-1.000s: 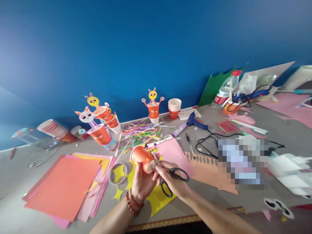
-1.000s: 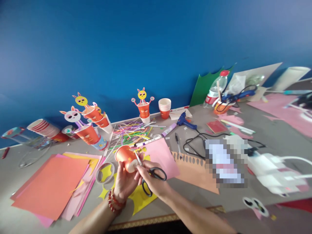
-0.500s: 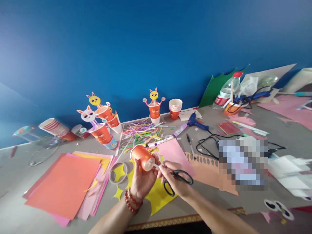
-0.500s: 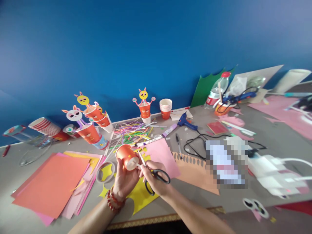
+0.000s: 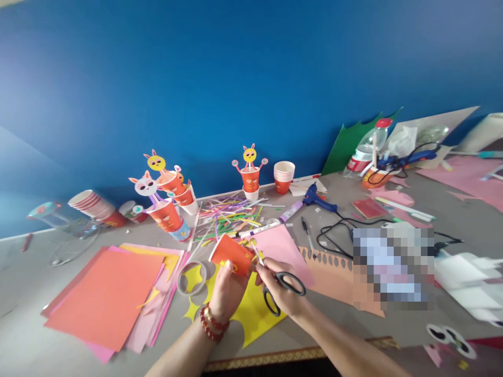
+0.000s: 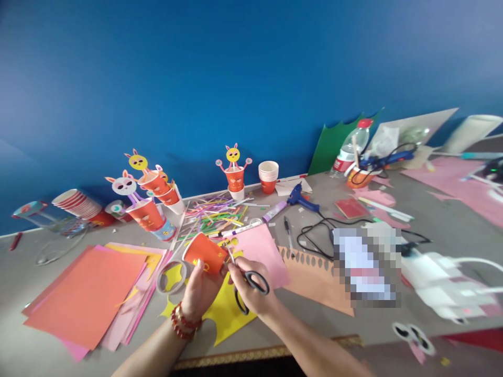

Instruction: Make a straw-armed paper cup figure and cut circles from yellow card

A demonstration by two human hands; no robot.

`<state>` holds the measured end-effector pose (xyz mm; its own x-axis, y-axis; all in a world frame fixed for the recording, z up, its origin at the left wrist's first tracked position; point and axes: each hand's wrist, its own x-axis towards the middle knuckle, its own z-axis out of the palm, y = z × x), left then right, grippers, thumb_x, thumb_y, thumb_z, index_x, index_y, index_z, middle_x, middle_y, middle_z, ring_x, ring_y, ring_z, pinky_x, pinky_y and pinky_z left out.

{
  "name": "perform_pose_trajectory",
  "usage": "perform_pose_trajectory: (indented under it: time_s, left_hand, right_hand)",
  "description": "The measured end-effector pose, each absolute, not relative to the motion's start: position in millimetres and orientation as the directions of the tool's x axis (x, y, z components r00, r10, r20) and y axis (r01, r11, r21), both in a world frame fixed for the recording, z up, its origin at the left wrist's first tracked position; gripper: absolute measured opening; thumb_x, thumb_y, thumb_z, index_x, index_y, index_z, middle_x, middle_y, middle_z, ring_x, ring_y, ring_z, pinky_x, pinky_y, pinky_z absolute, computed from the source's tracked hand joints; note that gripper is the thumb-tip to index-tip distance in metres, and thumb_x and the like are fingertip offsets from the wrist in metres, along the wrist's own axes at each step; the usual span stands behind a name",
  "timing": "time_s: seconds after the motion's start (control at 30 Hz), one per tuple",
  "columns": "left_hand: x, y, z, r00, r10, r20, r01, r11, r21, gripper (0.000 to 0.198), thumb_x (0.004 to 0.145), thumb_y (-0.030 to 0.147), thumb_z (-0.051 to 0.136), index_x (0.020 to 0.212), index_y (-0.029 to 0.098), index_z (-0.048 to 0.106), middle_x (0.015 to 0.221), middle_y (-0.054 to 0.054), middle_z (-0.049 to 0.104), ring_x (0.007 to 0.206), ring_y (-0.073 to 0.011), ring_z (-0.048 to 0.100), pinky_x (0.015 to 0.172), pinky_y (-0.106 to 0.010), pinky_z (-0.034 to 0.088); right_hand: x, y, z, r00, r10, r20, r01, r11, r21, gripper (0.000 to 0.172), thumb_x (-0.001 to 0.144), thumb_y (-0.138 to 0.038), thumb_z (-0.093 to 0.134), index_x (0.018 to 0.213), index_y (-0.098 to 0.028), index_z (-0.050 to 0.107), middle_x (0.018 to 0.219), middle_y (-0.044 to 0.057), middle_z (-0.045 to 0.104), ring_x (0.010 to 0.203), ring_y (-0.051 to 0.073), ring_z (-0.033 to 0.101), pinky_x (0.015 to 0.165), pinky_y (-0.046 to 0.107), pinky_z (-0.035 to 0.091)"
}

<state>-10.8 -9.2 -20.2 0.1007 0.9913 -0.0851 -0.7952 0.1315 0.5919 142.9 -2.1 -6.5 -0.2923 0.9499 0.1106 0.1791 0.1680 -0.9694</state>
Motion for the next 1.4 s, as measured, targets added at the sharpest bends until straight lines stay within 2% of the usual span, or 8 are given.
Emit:
perform_pose_trajectory:
  time_s: [0.1, 0.43, 0.7, 0.83, 0.93, 1.07, 1.23, 1.4]
  left_hand:
    - [-13, -9, -19, 0.097, 0.990, -0.100, -0.798, 0.138, 0.587, 0.031, 0.086, 0.036, 0.068, 0.108, 0.015, 0.071, 0.108, -0.010, 0.074, 0.094, -0.0228, 0.068, 0.083, -0.033, 0.053]
    - [-20, 0, -1, 0.195, 0.940, -0.279, -0.886, 0.291, 0.361, 0.040, 0.090, 0.045, 0.060, 0.096, 0.007, 0.070, 0.088, -0.012, 0.073, 0.080, -0.0204, 0.070, 0.083, -0.034, 0.056]
    - [-20, -7, -8, 0.177, 0.974, -0.143, -0.767, 0.227, 0.600, 0.046, 0.081, 0.046, 0.071, 0.105, 0.007, 0.069, 0.101, -0.014, 0.072, 0.094, -0.0261, 0.068, 0.087, -0.037, 0.054]
    - [-18, -9, -7, 0.096, 0.992, -0.083, -0.661, 0.125, 0.740, 0.038, 0.080, 0.040, 0.074, 0.104, 0.011, 0.067, 0.100, -0.012, 0.071, 0.081, -0.0230, 0.070, 0.079, -0.035, 0.053]
    - [-14, -8, -9, 0.060, 0.992, -0.109, -0.650, 0.122, 0.750, 0.042, 0.080, 0.047, 0.073, 0.103, 0.012, 0.066, 0.092, -0.010, 0.071, 0.071, -0.0211, 0.069, 0.071, -0.034, 0.053]
    - [-13, -4, -8, 0.207, 0.948, -0.243, -0.736, 0.314, 0.600, 0.053, 0.083, 0.058, 0.065, 0.100, 0.007, 0.067, 0.086, -0.011, 0.070, 0.068, -0.0204, 0.067, 0.065, -0.033, 0.054]
    - [-15, 0, -2, 0.333, 0.878, -0.343, -0.814, 0.451, 0.365, 0.054, 0.092, 0.056, 0.051, 0.100, 0.005, 0.067, 0.084, -0.013, 0.071, 0.077, -0.0212, 0.069, 0.072, -0.035, 0.056]
    - [-15, 2, -9, 0.377, 0.857, -0.351, -0.814, 0.488, 0.315, 0.053, 0.093, 0.054, 0.050, 0.106, 0.005, 0.067, 0.091, -0.014, 0.074, 0.072, -0.0179, 0.069, 0.062, -0.028, 0.053]
  right_hand:
    - [144, -1, -5, -0.309, 0.945, 0.104, 0.176, 0.164, -0.971, 0.040, 0.098, -0.040, 0.046, 0.066, -0.020, 0.057, 0.059, 0.000, 0.065, 0.052, 0.014, 0.064, 0.050, 0.022, 0.046]
    - [161, -1, 2, -0.291, 0.951, 0.103, 0.038, 0.119, -0.992, 0.040, 0.094, -0.049, 0.052, 0.073, -0.017, 0.064, 0.067, 0.004, 0.070, 0.052, 0.013, 0.064, 0.044, 0.020, 0.049]
    - [159, 5, -4, -0.181, 0.978, 0.099, 0.025, 0.105, -0.994, 0.048, 0.094, -0.057, 0.047, 0.088, -0.016, 0.070, 0.065, 0.004, 0.065, 0.051, 0.014, 0.060, 0.037, 0.018, 0.047]
    - [159, 6, -9, -0.114, 0.988, 0.104, 0.048, 0.110, -0.993, 0.050, 0.092, -0.060, 0.047, 0.090, -0.016, 0.070, 0.064, 0.003, 0.063, 0.049, 0.015, 0.059, 0.033, 0.019, 0.045]
    - [159, 6, -7, -0.145, 0.984, 0.102, 0.102, 0.117, -0.988, 0.046, 0.092, -0.059, 0.049, 0.092, -0.018, 0.070, 0.063, 0.001, 0.063, 0.045, 0.013, 0.057, 0.033, 0.019, 0.045]
    - [159, 7, -3, -0.179, 0.981, 0.071, 0.153, 0.099, -0.983, 0.040, 0.092, -0.055, 0.053, 0.097, -0.019, 0.069, 0.065, 0.001, 0.064, 0.045, 0.013, 0.058, 0.034, 0.019, 0.044]
    - [158, 10, -5, -0.171, 0.966, 0.192, 0.166, 0.220, -0.961, 0.034, 0.096, -0.047, 0.051, 0.100, -0.019, 0.069, 0.066, 0.001, 0.064, 0.060, 0.017, 0.065, 0.051, 0.022, 0.052]
    - [158, 13, -1, -0.171, 0.931, 0.322, 0.147, 0.348, -0.926, 0.026, 0.098, -0.040, 0.050, 0.102, -0.021, 0.067, 0.067, 0.000, 0.063, 0.064, 0.018, 0.064, 0.065, 0.027, 0.055]
